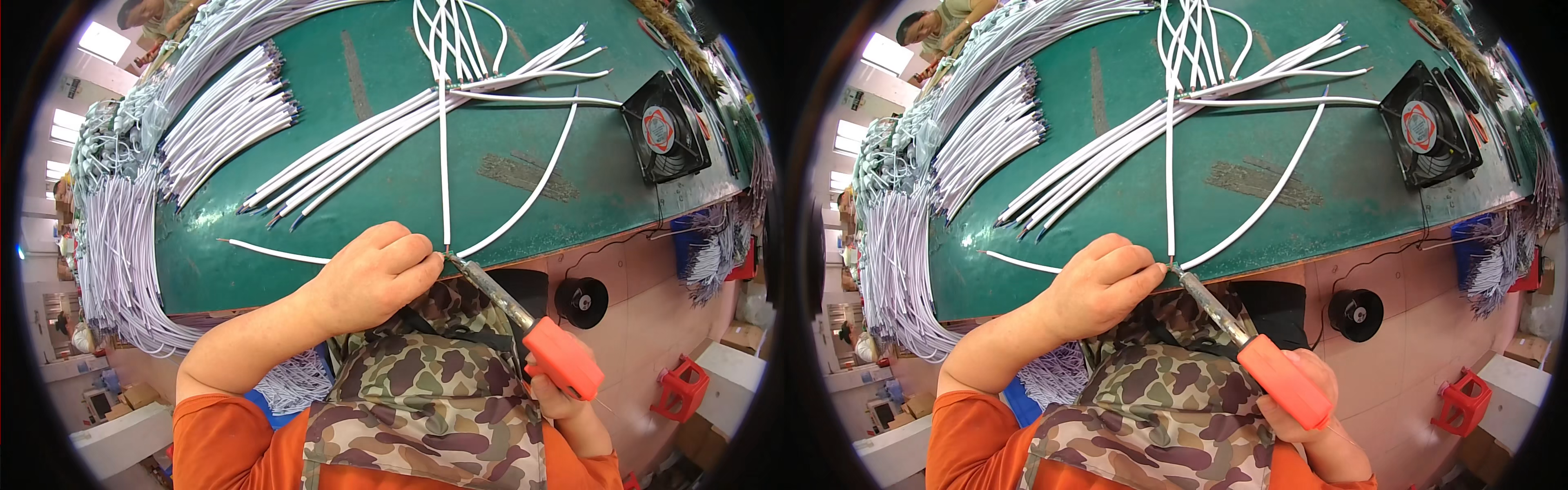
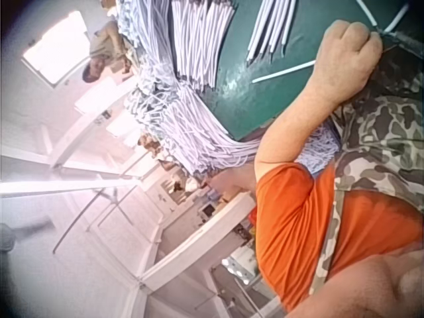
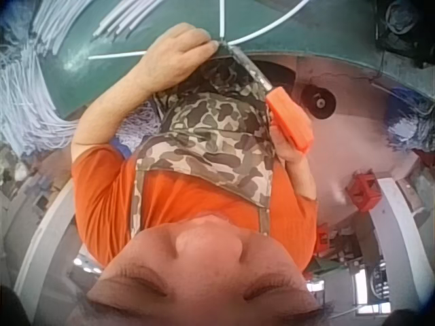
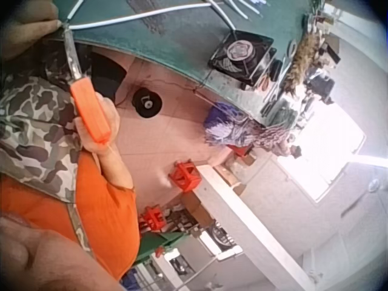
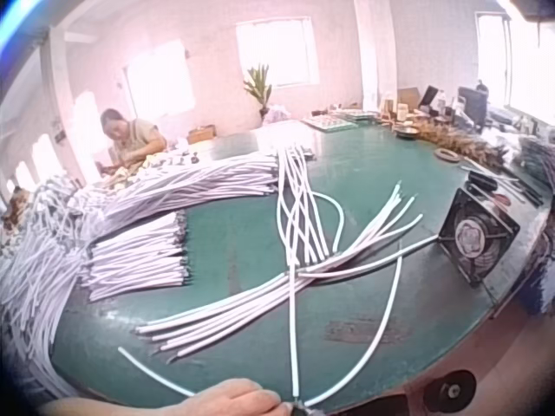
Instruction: The person solders wires to circuit boards using a soldering gun, positioning and connecting the wires on the workbench.
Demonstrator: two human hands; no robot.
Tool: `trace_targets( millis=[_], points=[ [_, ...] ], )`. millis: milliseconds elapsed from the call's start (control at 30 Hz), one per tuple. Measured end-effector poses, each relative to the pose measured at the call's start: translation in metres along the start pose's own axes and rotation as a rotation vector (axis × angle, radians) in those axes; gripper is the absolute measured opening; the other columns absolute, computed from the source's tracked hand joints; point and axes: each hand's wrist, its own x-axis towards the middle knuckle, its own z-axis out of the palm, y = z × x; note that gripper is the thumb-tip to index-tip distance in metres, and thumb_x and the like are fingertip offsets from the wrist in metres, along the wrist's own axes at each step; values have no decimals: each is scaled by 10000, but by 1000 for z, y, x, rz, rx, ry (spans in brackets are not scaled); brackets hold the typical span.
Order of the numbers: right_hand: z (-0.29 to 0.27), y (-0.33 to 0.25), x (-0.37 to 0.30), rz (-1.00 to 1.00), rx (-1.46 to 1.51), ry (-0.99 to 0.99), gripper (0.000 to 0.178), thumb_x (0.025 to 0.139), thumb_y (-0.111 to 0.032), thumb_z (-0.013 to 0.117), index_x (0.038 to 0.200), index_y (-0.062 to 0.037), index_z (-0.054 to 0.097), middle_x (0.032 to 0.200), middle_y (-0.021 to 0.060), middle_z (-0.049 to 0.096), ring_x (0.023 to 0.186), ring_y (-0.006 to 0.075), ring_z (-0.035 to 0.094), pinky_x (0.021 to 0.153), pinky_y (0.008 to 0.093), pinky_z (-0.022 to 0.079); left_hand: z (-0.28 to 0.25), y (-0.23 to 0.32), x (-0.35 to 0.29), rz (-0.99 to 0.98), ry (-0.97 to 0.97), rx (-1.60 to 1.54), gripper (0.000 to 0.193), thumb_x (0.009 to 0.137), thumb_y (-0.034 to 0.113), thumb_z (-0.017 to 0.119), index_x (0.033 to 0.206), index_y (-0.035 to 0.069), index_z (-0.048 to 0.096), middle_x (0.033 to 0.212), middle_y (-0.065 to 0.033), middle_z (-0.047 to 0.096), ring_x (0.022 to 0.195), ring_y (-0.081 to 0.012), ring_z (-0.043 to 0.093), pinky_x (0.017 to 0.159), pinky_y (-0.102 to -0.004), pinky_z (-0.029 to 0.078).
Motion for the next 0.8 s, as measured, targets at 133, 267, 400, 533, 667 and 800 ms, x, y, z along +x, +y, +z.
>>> trace_targets(
  millis=[133,267,400,533,667,800],
  points=[
    [5,-5,4,49,-12,76,291,800,-175,691,1022,8,643,963,142,639,765,319,635,685,419,517,0,0,0,-8,-12,-2,327,717,21,690,1038,0,628,939,-107,583,756,-272,562,648,-361,486],
    [7,-10,8,82,-22,133,173,824,-202,689,860,-33,678,787,91,671,709,277,631,646,370,495,0,1,1,-5,-18,18,306,728,19,693,1027,-1,633,937,-100,582,757,-267,560,650,-358,485],
    [9,-12,10,17,-89,145,145,838,-170,680,877,-31,668,799,73,664,707,259,628,671,360,496,-1,1,1,-10,-33,15,300,734,19,693,1027,-3,634,937,-97,578,759,-265,559,653,-356,484],
    [7,-18,11,76,9,116,181,862,-152,677,970,-10,644,847,60,661,718,231,631,723,344,503,-1,1,1,-12,-33,4,311,727,21,694,1031,-3,636,943,-97,575,764,-265,557,662,-357,485],
    [6,-18,12,26,-33,77,297,871,-129,679,1110,22,590,890,81,660,733,207,635,747,348,512,-1,1,1,-13,-39,4,323,714,22,692,1031,-6,637,946,-97,572,770,-264,557,672,-360,485],
    [9,-19,10,44,11,134,344,870,-132,679,1154,31,575,907,94,658,747,210,634,739,351,514,-1,1,1,-12,-40,5,323,714,23,690,1031,-7,636,946,-97,571,773,-263,557,678,-362,485]
  ],
)
